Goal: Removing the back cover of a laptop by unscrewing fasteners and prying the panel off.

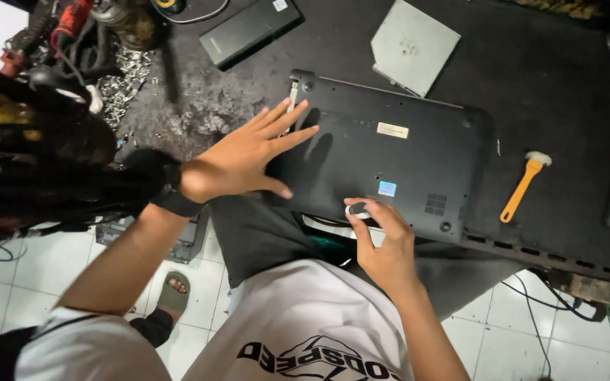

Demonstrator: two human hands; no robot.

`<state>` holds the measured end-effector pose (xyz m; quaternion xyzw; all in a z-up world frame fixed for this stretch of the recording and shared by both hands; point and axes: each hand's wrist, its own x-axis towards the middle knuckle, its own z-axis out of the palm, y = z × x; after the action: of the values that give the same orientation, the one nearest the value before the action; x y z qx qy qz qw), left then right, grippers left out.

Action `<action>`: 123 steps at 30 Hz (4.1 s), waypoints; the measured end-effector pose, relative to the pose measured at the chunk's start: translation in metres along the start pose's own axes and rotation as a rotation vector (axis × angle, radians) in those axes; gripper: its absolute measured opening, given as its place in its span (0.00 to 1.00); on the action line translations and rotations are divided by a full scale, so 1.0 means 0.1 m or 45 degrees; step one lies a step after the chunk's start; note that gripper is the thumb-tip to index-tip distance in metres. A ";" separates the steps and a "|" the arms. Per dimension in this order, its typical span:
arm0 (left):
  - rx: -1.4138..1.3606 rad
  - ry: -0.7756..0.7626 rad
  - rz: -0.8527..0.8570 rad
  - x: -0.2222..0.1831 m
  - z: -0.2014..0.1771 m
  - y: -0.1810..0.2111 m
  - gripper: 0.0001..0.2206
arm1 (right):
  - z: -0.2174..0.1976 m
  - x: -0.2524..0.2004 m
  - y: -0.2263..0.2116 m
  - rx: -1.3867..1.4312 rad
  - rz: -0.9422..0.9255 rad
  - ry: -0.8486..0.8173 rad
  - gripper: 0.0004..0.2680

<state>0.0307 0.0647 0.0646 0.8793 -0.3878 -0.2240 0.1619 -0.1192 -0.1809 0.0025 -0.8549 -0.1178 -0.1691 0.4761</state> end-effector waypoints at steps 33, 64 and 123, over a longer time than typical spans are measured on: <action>0.334 -0.039 -0.117 0.18 0.15 -0.33 0.74 | 0.97 0.22 0.02 -0.066 -0.500 -0.078 0.23; 0.255 -0.020 -0.069 0.14 0.15 -0.37 0.76 | 0.94 1.19 0.57 0.164 -0.512 -0.042 0.22; 0.373 -0.024 -0.121 0.17 0.24 -0.36 0.70 | 0.99 1.26 0.50 0.013 -0.755 -0.093 0.18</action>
<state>0.0502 0.0727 0.0236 0.9088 -0.3758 -0.1807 0.0177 0.0317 -0.1171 -0.0344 -0.7864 -0.3802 -0.2693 0.4055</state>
